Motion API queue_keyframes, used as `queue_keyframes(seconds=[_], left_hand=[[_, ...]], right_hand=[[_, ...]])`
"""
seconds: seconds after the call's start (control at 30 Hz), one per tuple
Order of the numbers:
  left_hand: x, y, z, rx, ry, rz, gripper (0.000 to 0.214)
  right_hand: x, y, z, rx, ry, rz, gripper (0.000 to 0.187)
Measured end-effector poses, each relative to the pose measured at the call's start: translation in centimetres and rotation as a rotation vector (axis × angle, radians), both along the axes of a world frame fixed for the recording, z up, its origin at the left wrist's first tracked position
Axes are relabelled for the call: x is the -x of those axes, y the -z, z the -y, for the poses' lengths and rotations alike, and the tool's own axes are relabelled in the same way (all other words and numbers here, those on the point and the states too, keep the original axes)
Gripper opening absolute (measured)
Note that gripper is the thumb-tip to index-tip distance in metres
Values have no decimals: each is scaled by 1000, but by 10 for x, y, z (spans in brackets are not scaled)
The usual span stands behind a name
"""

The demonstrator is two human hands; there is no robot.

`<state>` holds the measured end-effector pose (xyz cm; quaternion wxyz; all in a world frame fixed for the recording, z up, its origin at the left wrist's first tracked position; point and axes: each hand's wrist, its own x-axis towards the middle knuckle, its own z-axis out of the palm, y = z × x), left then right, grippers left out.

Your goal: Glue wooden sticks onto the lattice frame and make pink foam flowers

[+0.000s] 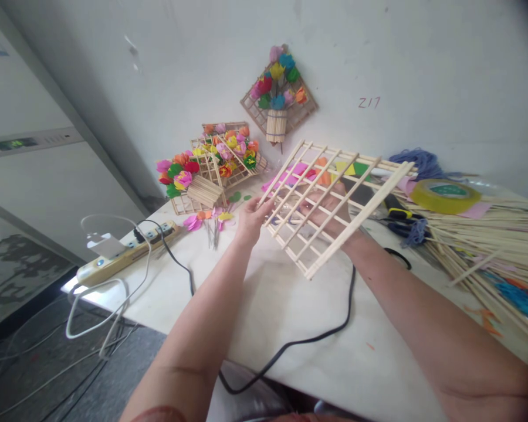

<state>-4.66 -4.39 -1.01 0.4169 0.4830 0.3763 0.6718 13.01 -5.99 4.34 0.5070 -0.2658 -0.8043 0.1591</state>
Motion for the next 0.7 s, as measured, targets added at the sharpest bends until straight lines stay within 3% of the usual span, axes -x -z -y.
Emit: queue_keyframes(seconds=[0.33,0.47,0.7], left_hand=[[0,-6,2,-33,-36,108,30],[1,-6,2,-39,-28,91,28],[3,-4,1,-60,-45,81,27]], right_hand=[[-3,-4,-3,-101,265,192,19],[-3,-4,-7,-138,282,226,16],[-2,-4,-8,-65,322,219,12]])
